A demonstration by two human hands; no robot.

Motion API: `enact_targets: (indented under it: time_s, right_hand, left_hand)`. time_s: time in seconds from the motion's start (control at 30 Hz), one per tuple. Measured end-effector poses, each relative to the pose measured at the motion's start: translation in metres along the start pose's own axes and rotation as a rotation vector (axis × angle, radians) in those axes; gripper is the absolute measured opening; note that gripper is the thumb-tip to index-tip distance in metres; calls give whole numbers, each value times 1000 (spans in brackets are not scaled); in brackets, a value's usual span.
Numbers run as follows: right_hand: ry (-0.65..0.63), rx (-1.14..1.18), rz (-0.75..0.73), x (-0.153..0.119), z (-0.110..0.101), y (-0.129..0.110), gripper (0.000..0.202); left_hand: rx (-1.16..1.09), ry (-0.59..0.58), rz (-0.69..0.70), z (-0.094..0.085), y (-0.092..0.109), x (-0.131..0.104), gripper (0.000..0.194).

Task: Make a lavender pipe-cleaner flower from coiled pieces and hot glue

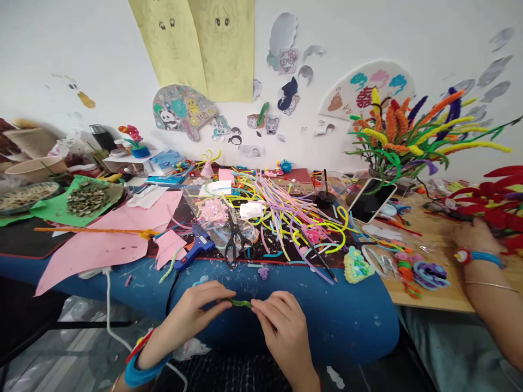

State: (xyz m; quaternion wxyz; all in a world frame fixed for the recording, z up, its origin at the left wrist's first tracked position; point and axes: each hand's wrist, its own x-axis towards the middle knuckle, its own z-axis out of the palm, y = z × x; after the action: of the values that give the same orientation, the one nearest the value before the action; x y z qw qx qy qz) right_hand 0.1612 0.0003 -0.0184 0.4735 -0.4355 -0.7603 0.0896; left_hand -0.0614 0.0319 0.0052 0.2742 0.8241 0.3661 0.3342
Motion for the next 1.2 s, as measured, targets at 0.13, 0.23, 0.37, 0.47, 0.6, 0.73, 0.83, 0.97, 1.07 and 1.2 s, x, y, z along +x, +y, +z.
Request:
enact_targets:
  time_s: [0.13, 0.23, 0.37, 0.47, 0.6, 0.73, 0.83, 0.97, 1.07, 1.2]
  right_hand:
    - [4, -172, -21, 1, 0, 0, 20]
    - [1, -335, -132, 2, 5, -6, 25]
    - [-20, -377, -235, 6, 9, -9, 20]
    - [17, -362, -229, 11, 8, 4, 15]
    - [67, -325, -164, 23, 4, 36, 18]
    - [70, -308, -132, 34, 3, 62, 17]
    - [76, -306, -115, 38, 7, 70, 16]
    - [121, -285, -78, 38, 14, 70, 15]
    - [118, -243, -100, 37, 13, 66, 15]
    - [69, -190, -165, 37, 4, 55, 20]
  left_hand:
    - [17, 51, -9, -1, -5, -2, 13]
    - [-15, 54, 9, 3, -4, -2, 16]
    - [-33, 77, 53, 9, -5, 1, 15]
    - [-6, 69, 62, 14, -8, 16, 12]
    - [60, 66, 58, 22, -14, 53, 11]
    - [78, 90, 53, 28, -20, 85, 11]
    - [66, 121, 14, 34, -25, 93, 13]
    - [-21, 157, -90, 40, -26, 90, 17]
    - [-152, 98, -166, 31, -24, 86, 17]
    - [-376, -127, -222, 3, -20, 87, 24]
